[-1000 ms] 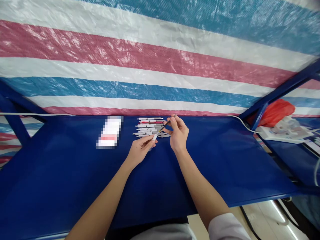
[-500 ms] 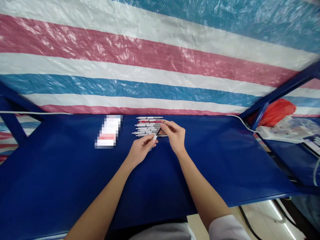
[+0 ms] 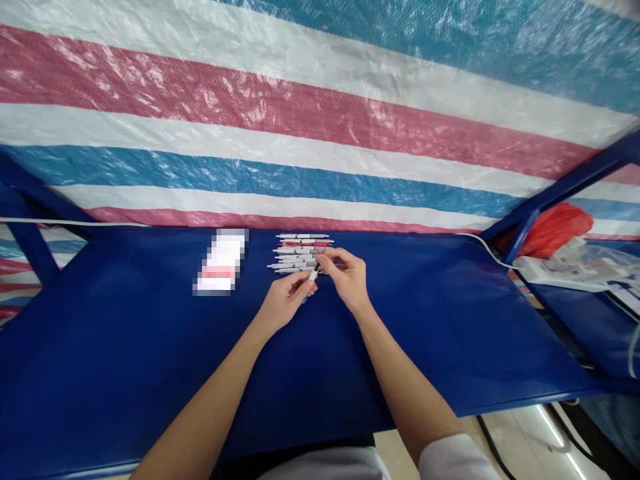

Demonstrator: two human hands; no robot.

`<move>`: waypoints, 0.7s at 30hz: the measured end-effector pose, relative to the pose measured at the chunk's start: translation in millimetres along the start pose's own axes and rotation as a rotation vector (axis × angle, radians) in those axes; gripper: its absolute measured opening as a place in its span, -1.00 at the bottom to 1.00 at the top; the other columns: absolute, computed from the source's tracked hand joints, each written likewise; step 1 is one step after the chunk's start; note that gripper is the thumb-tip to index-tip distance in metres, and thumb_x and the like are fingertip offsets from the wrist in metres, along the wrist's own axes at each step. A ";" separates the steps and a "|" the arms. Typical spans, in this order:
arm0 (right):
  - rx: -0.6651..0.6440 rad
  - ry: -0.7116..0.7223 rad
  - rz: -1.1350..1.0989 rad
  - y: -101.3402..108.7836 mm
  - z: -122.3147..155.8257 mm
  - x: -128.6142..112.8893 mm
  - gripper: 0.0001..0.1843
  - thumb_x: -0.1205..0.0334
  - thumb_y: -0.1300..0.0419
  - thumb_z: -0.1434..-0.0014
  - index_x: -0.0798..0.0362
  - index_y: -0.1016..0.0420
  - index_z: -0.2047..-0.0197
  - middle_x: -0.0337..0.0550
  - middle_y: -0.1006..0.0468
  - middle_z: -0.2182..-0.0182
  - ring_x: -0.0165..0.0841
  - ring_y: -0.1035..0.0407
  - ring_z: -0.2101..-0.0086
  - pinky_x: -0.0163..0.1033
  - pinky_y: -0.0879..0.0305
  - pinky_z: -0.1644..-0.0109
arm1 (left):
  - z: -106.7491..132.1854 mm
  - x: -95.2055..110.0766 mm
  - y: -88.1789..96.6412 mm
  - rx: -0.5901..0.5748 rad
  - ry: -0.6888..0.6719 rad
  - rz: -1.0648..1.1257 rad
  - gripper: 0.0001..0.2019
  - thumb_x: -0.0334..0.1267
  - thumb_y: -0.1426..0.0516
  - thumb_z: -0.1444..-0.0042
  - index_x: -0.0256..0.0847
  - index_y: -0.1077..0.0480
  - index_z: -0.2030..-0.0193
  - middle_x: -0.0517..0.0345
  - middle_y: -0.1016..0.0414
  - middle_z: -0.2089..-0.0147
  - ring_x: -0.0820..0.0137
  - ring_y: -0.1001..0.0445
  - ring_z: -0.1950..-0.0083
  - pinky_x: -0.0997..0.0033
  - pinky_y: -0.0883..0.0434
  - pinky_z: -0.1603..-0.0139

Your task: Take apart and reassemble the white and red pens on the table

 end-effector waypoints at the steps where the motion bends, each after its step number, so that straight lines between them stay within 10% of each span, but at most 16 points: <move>1: 0.000 0.002 0.000 0.2 -0.2 0.2 -0.78 0.08 -0.32 0.01 0.04 -0.59 0.33 -0.20 -0.64 0.37 -0.39 -0.49 0.42 -0.28 -0.47 0.34 | 0.0 -0.9 0.7 0.009 0.000 0.000 -0.72 -0.07 -0.11 -0.16 -0.19 -0.49 0.13 0.11 -0.58 0.31 0.33 -0.56 0.29 0.37 -0.50 0.21; 21: -0.144 0.123 0.346 3.1 -6.6 -14.9 -0.74 0.00 -0.27 -0.07 0.03 -0.59 0.31 -0.19 -0.64 0.39 -0.29 -0.53 0.35 -0.25 -0.48 0.26 | -0.6 -10.0 9.0 0.112 -0.039 -0.147 -0.71 -0.07 -0.17 -0.11 -0.20 -0.51 0.11 0.11 -0.61 0.28 0.29 -0.58 0.27 0.41 -0.47 0.28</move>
Point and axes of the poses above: each hand's wrist, its own z-axis away from the middle knuckle, its own y-axis out of the back of the hand, x = y × z, the point moved 9 cm from there along -z, towards the middle knuckle
